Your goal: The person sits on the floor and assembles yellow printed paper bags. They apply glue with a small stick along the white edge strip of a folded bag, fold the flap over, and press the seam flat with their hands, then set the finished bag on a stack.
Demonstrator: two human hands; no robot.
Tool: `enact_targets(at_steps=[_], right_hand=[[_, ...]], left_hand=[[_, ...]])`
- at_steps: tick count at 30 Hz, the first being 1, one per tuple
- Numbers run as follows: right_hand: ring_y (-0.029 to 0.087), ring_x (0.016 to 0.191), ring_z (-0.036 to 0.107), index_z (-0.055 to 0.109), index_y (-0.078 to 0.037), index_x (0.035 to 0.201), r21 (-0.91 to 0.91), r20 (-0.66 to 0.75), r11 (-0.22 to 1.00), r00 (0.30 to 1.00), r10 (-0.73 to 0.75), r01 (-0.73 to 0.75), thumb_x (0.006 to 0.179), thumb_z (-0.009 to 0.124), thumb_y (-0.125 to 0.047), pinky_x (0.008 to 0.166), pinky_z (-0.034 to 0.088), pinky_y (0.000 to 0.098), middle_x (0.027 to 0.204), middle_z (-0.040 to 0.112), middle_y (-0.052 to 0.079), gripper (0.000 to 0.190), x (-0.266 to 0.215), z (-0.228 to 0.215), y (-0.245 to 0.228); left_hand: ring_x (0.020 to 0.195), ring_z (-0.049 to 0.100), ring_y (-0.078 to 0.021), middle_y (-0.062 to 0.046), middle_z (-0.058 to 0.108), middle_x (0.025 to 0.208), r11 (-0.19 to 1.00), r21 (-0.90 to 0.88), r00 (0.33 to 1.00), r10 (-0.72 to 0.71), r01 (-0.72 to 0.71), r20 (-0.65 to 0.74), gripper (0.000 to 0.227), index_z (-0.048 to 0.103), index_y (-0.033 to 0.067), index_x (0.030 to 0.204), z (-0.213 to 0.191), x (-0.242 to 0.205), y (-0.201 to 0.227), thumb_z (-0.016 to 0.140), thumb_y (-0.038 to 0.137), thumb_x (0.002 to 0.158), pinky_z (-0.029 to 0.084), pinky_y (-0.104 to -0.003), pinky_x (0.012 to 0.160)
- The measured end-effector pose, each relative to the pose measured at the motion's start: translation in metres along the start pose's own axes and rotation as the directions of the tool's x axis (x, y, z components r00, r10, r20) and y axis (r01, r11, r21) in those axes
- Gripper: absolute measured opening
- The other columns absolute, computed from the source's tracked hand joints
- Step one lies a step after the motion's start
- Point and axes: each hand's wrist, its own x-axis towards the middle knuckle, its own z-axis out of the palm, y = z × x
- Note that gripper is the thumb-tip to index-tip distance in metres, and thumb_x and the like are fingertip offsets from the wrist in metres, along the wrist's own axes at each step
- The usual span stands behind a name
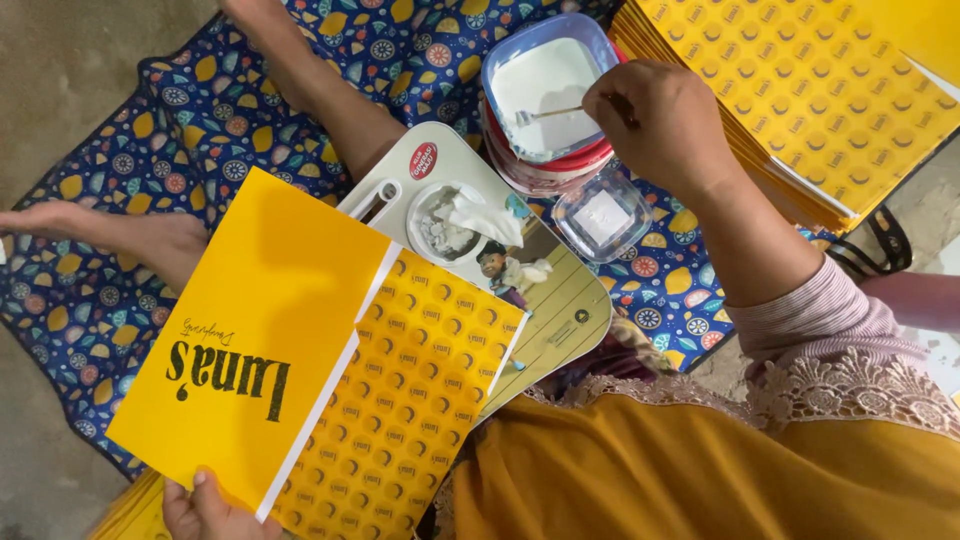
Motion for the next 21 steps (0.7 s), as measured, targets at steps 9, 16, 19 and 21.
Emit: enact_targets(at_steps=[9,16,19,21], right_hand=[[0.027,0.074,0.065,0.073,-0.01,0.092,-0.129,0.056,0.99,0.997,-0.056,0.063,0.101,0.07,-0.003,0.065,0.053,0.0386,0.083,0.071,0.006,0.012,0.002,0.024,-0.004],[0.03,0.081,0.073,0.077,0.004,0.104,0.079,0.012,0.997,1.0,-0.027,0.026,0.108,0.069,0.001,0.068,0.057,0.0391,0.097,0.077,0.017,0.01,-0.002,0.006,-0.005],[0.026,0.076,0.068,0.076,-0.007,0.097,-0.123,-0.061,0.99,0.995,-0.075,0.067,0.094,0.071,0.007,0.07,0.055,0.0386,0.087,0.072,0.007,0.015,-0.005,0.015,-0.002],[0.028,0.081,0.069,0.075,-0.007,0.097,-0.144,-0.099,0.986,0.99,-0.099,0.084,0.1,0.068,0.006,0.068,0.055,0.0398,0.092,0.074,0.008,0.015,-0.004,0.017,-0.008]], left_hand=[[0.118,0.069,-0.0276,-0.011,0.068,0.131,0.995,-0.103,0.999,-0.014,0.009,-0.048,0.036,0.062,0.0173,0.136,0.005,0.0,0.001,0.055,0.019,0.101,0.064,-0.04,0.098],[0.113,0.071,-0.0264,-0.008,0.069,0.127,0.995,-0.082,0.993,-0.073,0.065,-0.093,0.029,0.061,0.019,0.132,0.002,-0.002,0.002,0.057,0.021,0.104,0.066,-0.038,0.098],[0.119,0.068,-0.0292,-0.009,0.066,0.132,0.992,-0.122,0.998,-0.045,0.038,-0.051,0.031,0.058,0.0161,0.136,0.004,-0.005,0.007,0.056,0.022,0.105,0.064,-0.043,0.1],[0.114,0.071,-0.0233,-0.008,0.071,0.127,0.986,-0.167,0.996,-0.038,0.025,-0.078,0.028,0.063,0.0144,0.127,0.009,-0.008,0.015,0.06,0.018,0.1,0.065,-0.038,0.1]])
